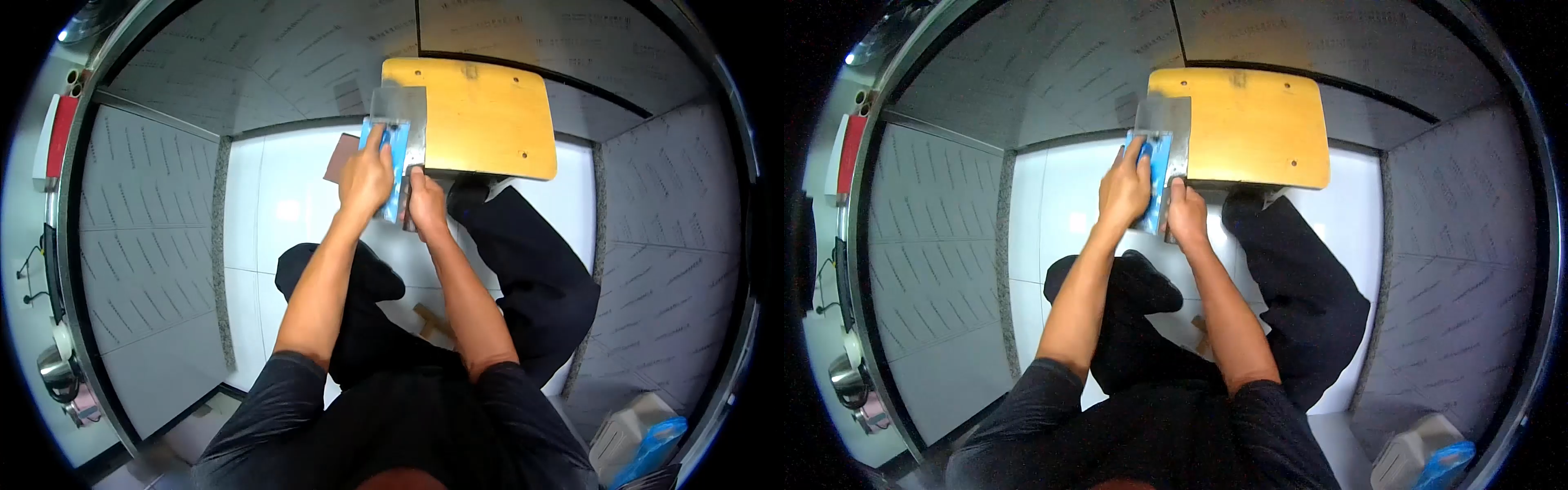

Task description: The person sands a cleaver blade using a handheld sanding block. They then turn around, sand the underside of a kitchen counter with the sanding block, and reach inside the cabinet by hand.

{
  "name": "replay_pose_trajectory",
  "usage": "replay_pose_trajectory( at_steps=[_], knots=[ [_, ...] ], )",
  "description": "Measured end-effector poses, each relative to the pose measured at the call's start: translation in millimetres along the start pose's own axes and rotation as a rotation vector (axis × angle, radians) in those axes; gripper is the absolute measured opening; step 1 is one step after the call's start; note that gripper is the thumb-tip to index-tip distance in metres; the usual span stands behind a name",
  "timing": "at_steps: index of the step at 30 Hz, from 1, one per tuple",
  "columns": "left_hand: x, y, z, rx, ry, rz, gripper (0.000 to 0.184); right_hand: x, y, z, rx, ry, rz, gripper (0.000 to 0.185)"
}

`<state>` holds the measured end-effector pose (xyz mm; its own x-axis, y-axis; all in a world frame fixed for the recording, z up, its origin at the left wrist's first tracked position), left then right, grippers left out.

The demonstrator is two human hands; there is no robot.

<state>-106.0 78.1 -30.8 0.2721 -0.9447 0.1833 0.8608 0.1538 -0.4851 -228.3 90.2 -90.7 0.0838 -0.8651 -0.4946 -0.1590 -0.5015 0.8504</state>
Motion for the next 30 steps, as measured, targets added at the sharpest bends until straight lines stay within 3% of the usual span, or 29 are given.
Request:
replay_pose_trajectory(
  at_steps=[2, 3, 7, 10, 12, 16, 18, 20, 21, 25, 28, 30],
  knots=[
    [36.4, -13.7, 12.1, 0.001, 0.189, 0.134, 0.042, -5.9, 5.2, 0.5, -0.041, -0.004, -0.028, 0.049],
    [58.6, -2.4, -3.4, -0.001, 0.066, 0.056, 0.043, -4.9, 2.0, 1.6, -0.034, 0.009, -0.042, 0.050],
    [27.9, -15.4, 8.0, 0.020, 0.162, 0.147, 0.044, -3.3, 6.0, 1.5, -0.043, 0.006, -0.046, 0.050],
    [-5.8, -9.6, 7.2, -0.019, 0.005, 0.035, 0.043, 0.7, 3.5, 2.3, -0.068, 0.030, 0.013, 0.050],
    [22.5, -12.8, 7.8, -0.016, 0.174, 0.137, 0.042, -1.4, 2.4, 1.8, -0.034, 0.004, -0.031, 0.050],
    [55.2, -9.4, -2.6, 0.045, 0.091, 0.071, 0.043, -1.8, 2.5, 3.7, -0.062, 0.037, -0.033, 0.050],
    [15.1, -10.2, 8.1, 0.006, 0.179, 0.146, 0.045, -0.7, 3.4, 1.6, -0.078, 0.001, 0.021, 0.056],
    [-9.3, 2.8, 1.1, -0.041, 0.016, 0.016, 0.046, -3.5, 8.1, 1.3, -0.080, -0.010, 0.006, 0.057],
    [-2.5, -0.7, 4.9, -0.017, 0.113, 0.063, 0.046, 2.2, 1.2, 1.5, -0.068, -0.011, 0.011, 0.056],
    [65.2, -7.8, -2.2, 0.037, 0.091, 0.050, 0.045, -2.2, 3.4, 1.3, -0.009, 0.025, -0.058, 0.046],
    [22.0, -10.2, 6.1, 0.018, 0.168, 0.120, 0.046, 2.2, -4.1, 0.4, -0.005, 0.013, -0.009, 0.057],
    [-7.2, -9.1, 9.6, -0.086, 0.004, 0.002, 0.047, -0.6, 3.9, 1.6, -0.088, 0.004, 0.011, 0.058]
  ],
)
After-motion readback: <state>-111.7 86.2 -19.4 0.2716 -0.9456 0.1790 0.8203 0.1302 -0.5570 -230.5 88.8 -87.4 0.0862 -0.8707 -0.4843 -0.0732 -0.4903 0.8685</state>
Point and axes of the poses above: each hand's wrist, its own x-axis towards the middle knuckle, its own z-axis out of the back of the hand, y = z × x, the point moved 2 cm from there along x, towards the middle knuckle, and after that the axes turned 6 degrees about x, right-handed, at the moved point
